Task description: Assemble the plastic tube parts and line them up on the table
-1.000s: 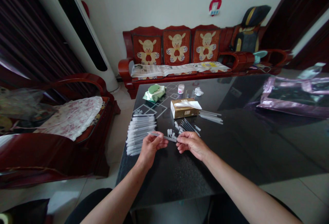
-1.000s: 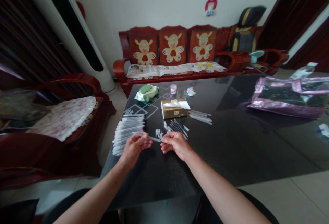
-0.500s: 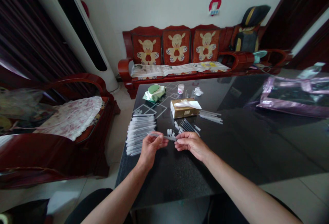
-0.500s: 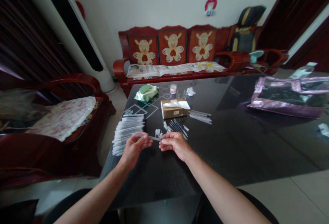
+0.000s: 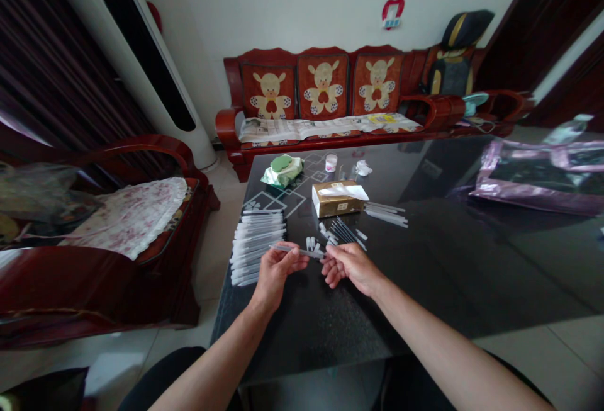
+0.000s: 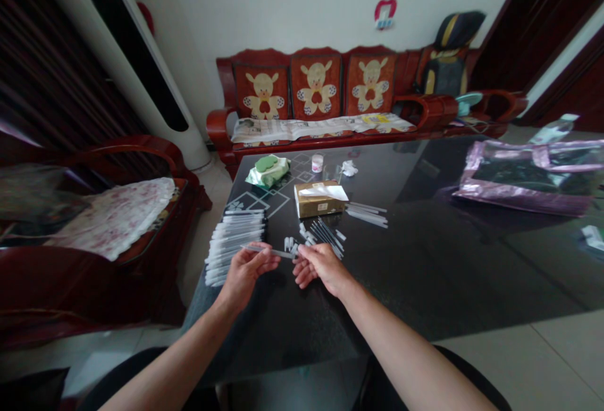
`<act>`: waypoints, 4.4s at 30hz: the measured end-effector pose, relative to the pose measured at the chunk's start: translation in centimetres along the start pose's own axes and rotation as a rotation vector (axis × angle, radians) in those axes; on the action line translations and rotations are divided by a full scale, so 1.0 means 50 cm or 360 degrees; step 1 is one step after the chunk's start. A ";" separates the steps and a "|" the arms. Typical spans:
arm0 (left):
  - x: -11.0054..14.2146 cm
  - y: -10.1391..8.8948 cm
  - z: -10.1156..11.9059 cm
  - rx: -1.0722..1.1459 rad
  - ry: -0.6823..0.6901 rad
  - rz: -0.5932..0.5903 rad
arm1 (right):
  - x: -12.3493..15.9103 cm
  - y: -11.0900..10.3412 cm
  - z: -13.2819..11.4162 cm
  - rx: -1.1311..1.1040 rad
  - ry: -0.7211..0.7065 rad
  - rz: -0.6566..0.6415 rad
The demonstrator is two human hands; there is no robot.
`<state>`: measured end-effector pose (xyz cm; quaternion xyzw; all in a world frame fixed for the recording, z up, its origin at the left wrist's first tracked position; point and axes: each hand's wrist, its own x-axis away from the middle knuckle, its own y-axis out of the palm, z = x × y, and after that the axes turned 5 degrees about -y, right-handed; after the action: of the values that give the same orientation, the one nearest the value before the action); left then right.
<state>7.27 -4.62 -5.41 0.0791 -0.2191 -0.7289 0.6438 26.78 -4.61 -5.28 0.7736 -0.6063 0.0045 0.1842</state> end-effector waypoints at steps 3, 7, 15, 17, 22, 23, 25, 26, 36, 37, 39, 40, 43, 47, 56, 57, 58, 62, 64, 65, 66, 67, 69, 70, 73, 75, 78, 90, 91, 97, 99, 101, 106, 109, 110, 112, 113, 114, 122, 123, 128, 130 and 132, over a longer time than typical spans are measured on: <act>0.000 0.001 0.001 0.0000 -0.0001 0.0020 | 0.001 -0.002 -0.001 0.0015 -0.0035 -0.0029; 0.001 0.002 0.002 0.0004 -0.0002 0.0029 | 0.001 -0.004 -0.001 0.0039 -0.0065 -0.0054; 0.001 0.001 -0.001 -0.0005 -0.0008 0.0024 | 0.005 -0.001 -0.001 0.0074 0.0062 -0.0087; 0.000 0.000 -0.001 -0.0002 -0.0013 0.0021 | 0.006 -0.002 -0.003 0.0067 0.0039 -0.0087; -0.001 -0.002 -0.002 0.0008 -0.0010 0.0009 | 0.006 -0.002 -0.005 0.0074 -0.0023 -0.0114; -0.001 -0.002 -0.002 0.0010 -0.0010 0.0008 | 0.005 -0.002 -0.004 0.0075 -0.0017 -0.0122; -0.001 -0.001 -0.002 0.0011 -0.0011 0.0008 | 0.004 -0.002 -0.003 0.0076 0.0010 -0.0129; -0.001 -0.001 -0.001 0.0012 -0.0013 0.0010 | 0.003 -0.002 -0.002 0.0074 0.0028 -0.0125; 0.000 0.001 0.000 0.0013 -0.0022 0.0025 | 0.007 -0.004 0.000 0.0092 0.0013 -0.0157; 0.000 0.000 0.000 0.0012 -0.0023 0.0019 | 0.007 -0.003 -0.001 0.0094 0.0028 -0.0160; 0.000 0.000 0.000 0.0010 -0.0019 0.0015 | 0.007 -0.003 -0.002 0.0091 0.0059 -0.0158; 0.000 -0.001 0.000 0.0009 -0.0019 0.0016 | 0.006 -0.002 -0.002 0.0087 0.0069 -0.0155; 0.000 -0.002 -0.002 0.0007 -0.0022 0.0020 | 0.006 -0.003 -0.003 0.0087 0.0047 -0.0154; -0.001 -0.001 -0.002 0.0011 -0.0020 0.0018 | 0.006 -0.005 -0.002 0.0107 0.0005 -0.0179; -0.001 0.000 0.000 0.0011 -0.0024 0.0031 | 0.005 -0.005 -0.002 0.0084 0.0056 -0.0165; -0.001 0.001 0.000 0.0012 -0.0028 0.0038 | 0.005 -0.005 -0.002 0.0086 0.0031 -0.0169; -0.001 0.001 0.000 0.0014 -0.0032 0.0044 | 0.005 -0.006 -0.002 0.0090 0.0013 -0.0174; 0.000 0.003 0.000 0.0017 -0.0035 0.0034 | 0.006 -0.005 -0.001 0.0108 0.0025 -0.0193; 0.000 0.003 0.000 0.0014 -0.0032 0.0020 | 0.006 -0.004 -0.001 0.0117 0.0056 -0.0189; 0.000 0.003 0.000 0.0008 -0.0029 0.0014 | 0.006 -0.004 -0.002 0.0120 0.0075 -0.0180; 0.000 0.002 0.000 0.0000 -0.0025 0.0011 | 0.006 -0.004 -0.002 0.0120 0.0091 -0.0168; 0.001 0.002 0.000 -0.0006 -0.0023 0.0007 | 0.006 -0.003 -0.003 0.0118 0.0103 -0.0158; 0.001 0.002 0.000 -0.0014 -0.0022 0.0006 | 0.006 -0.003 -0.004 0.0118 0.0098 -0.0159; 0.001 0.002 0.000 -0.0014 -0.0023 0.0006 | 0.006 -0.003 -0.004 0.0123 0.0087 -0.0168; 0.002 0.003 0.001 -0.0012 -0.0025 0.0007 | 0.007 -0.003 -0.004 0.0146 0.0054 -0.0191; 0.003 0.004 0.001 -0.0009 -0.0025 0.0006 | 0.008 -0.003 -0.003 0.0145 0.0046 -0.0197; 0.003 0.004 0.002 -0.0005 -0.0026 0.0005 | 0.009 -0.002 -0.001 0.0121 0.0045 -0.0218; -0.001 -0.003 -0.003 0.0019 -0.0032 -0.0003 | 0.006 -0.007 -0.003 0.0087 0.0073 -0.0199; -0.002 -0.004 -0.004 0.0018 -0.0031 -0.0008 | 0.006 -0.007 -0.003 0.0096 0.0062 -0.0198; -0.001 -0.003 -0.006 0.0002 -0.0034 -0.0019 | 0.012 -0.006 -0.004 0.0125 0.0059 -0.0208; -0.002 -0.003 -0.005 -0.0003 -0.0039 -0.0023 | 0.013 -0.005 -0.005 0.0122 0.0070 -0.0223; -0.003 -0.004 -0.005 -0.0007 -0.0044 -0.0027 | 0.013 -0.005 -0.005 0.0124 0.0093 -0.0249; -0.002 -0.004 -0.003 -0.0009 -0.0064 -0.0061 | 0.012 -0.002 -0.003 0.0145 0.0149 -0.0231; 0.002 0.002 -0.005 -0.0048 -0.0083 -0.0078 | 0.012 0.002 -0.002 0.0151 0.0101 -0.0246; 0.003 0.004 -0.005 -0.0071 -0.0091 -0.0089 | 0.012 0.002 -0.002 0.0164 0.0089 -0.0267; 0.002 0.006 -0.007 -0.0140 -0.0094 -0.0118 | 0.011 -0.002 -0.007 0.0207 0.0076 -0.0278; 0.001 0.007 -0.008 -0.0188 -0.0086 -0.0130 | 0.010 -0.006 -0.011 0.0227 0.0057 -0.0248; -0.001 0.007 -0.010 -0.0248 -0.0067 -0.0138 | 0.010 -0.013 -0.018 0.0237 0.0020 -0.0190; -0.008 0.006 -0.023 -0.1383 0.0454 -0.0195 | 0.011 -0.080 -0.064 0.0153 -0.0273 0.0405; -0.006 0.009 -0.025 -0.1537 0.0525 -0.0228 | 0.012 -0.082 -0.063 0.0156 -0.0270 0.0415; -0.006 0.021 -0.040 -0.2001 0.0829 -0.0352 | 0.016 -0.079 -0.057 0.0165 -0.0232 0.0406; -0.011 0.023 -0.048 -0.2136 0.0909 -0.0390 | 0.015 -0.075 -0.056 0.0165 -0.0223 0.0408; -0.017 0.022 -0.054 -0.2245 0.0955 -0.0430 | 0.014 -0.074 -0.058 0.0162 -0.0215 0.0407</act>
<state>9.48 -4.44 -7.51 -0.1293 0.4915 -0.7156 0.4792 31.03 -3.69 -3.47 0.6969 -0.7099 0.0068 0.1014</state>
